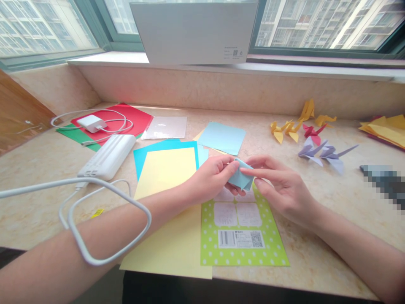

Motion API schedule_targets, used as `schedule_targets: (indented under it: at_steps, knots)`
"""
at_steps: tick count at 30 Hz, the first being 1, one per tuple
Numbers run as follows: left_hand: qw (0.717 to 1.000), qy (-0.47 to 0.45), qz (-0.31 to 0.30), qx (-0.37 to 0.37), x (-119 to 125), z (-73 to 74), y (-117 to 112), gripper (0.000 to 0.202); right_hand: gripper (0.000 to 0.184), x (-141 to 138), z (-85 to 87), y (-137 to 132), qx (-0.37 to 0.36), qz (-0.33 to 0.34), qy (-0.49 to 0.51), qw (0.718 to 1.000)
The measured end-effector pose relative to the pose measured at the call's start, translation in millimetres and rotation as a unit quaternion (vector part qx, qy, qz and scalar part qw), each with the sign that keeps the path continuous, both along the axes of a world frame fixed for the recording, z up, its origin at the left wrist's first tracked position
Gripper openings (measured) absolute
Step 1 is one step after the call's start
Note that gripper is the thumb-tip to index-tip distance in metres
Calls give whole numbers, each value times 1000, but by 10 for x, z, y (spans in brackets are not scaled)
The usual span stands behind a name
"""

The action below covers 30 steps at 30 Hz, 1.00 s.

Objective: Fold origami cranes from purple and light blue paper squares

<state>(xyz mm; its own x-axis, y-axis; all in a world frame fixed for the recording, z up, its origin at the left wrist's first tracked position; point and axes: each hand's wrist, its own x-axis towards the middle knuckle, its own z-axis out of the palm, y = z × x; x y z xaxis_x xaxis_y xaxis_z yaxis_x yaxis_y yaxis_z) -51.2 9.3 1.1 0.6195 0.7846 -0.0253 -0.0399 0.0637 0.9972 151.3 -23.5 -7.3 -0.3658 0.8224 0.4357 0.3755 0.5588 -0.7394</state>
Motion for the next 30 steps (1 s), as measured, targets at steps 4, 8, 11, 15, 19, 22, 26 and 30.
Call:
schedule_targets:
  at_steps: [4, 8, 11, 15, 19, 22, 26, 30]
  knots:
    - [1000, 7, -6, 7, 7, 4, -4, 24, 14, -17, 4, 8, -57, -32, 47, 997]
    - [1000, 16, -6, 19, 5, 7, -10, 26, 17, -24, -22, 28, -114, -38, 95, 988]
    - [999, 22, -6, 24, -4, 4, -12, 29, 27, -19, -21, 26, -135, -29, 90, 986]
    - [999, 42, -3, 24, -20, 2, -7, 33, 27, -7, 12, 13, -119, -2, 67, 991]
    - [997, 71, 2, 36, -36, 16, 6, 33, 26, 4, 47, 14, -134, 5, 57, 989]
    - [995, 79, 7, 66, -42, 33, 13, 29, 25, 7, 68, 19, -178, -7, 69, 982]
    - [988, 100, 8, 116, -46, 41, 7, 26, 27, 10, 82, 11, -240, -23, 39, 970]
    - [988, 111, 14, 110, -44, 29, 3, 26, 25, 14, 87, -5, -257, -30, 21, 966]
